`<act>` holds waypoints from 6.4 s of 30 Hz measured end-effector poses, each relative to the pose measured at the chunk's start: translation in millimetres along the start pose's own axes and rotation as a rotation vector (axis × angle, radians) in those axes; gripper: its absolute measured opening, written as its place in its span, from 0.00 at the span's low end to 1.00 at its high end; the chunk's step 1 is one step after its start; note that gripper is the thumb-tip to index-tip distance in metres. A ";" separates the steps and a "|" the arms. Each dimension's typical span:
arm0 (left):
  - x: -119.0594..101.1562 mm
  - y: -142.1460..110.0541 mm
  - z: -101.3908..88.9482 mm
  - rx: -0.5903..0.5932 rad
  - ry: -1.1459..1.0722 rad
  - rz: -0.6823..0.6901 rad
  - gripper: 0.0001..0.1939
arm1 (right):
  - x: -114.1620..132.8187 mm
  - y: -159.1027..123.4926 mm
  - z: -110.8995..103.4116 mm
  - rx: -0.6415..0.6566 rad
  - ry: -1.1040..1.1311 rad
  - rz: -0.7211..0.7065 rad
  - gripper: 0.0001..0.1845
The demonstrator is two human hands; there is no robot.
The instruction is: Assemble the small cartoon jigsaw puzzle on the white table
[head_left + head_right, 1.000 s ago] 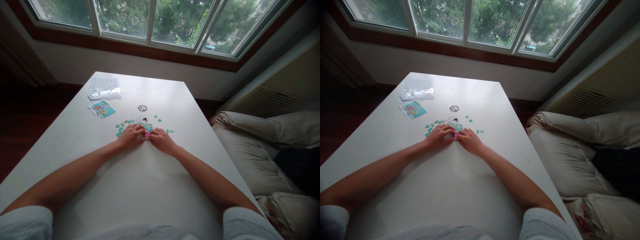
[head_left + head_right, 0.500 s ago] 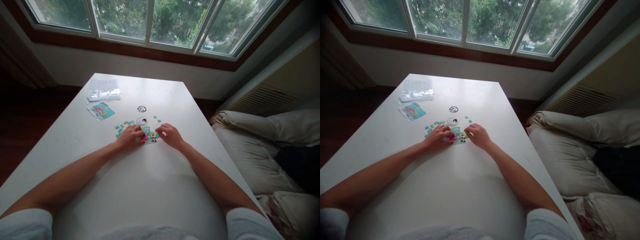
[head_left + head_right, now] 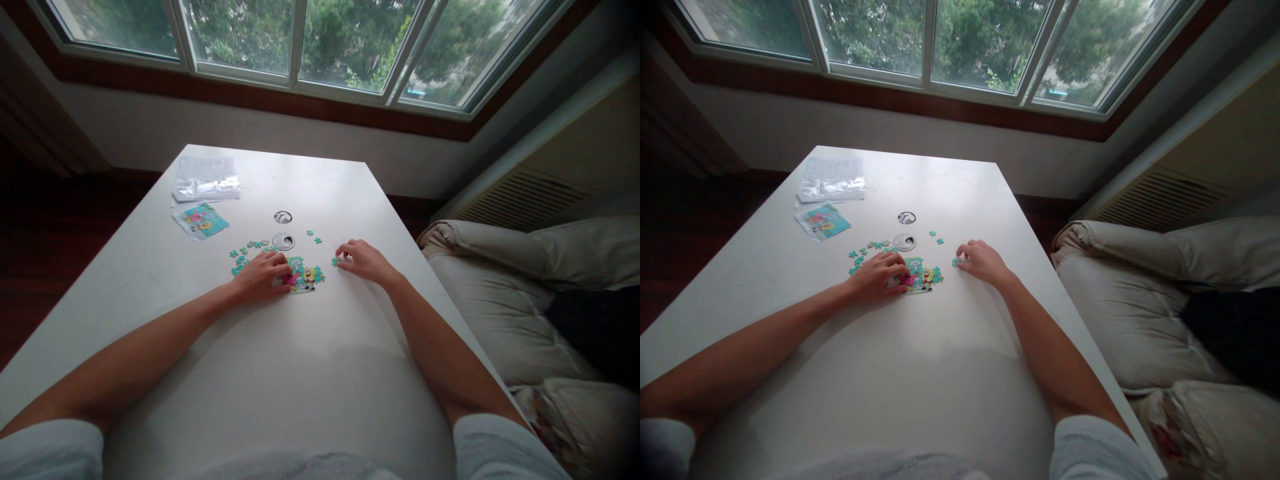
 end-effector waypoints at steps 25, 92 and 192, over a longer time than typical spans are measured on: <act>-76.7 -15.1 -2.4 0.153 0.357 -0.141 0.18 | 13.6 4.7 11.2 -0.067 0.086 -0.039 0.08; -105.1 -18.8 10.0 0.233 0.313 0.032 0.14 | 35.4 8.8 18.4 -0.076 0.417 -0.133 0.04; -67.6 -10.8 9.8 0.057 0.257 -0.103 0.16 | 105.2 92.1 46.3 0.201 0.661 -0.335 0.12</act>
Point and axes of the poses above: each hand's wrist, its own y-axis towards the middle knuckle, its own z-axis out of the palm, x = y × z, the point moved 7 cm from there along y, towards the middle knuckle, and after that the axes turned 2 degrees about -z, right-handed, at the moved point
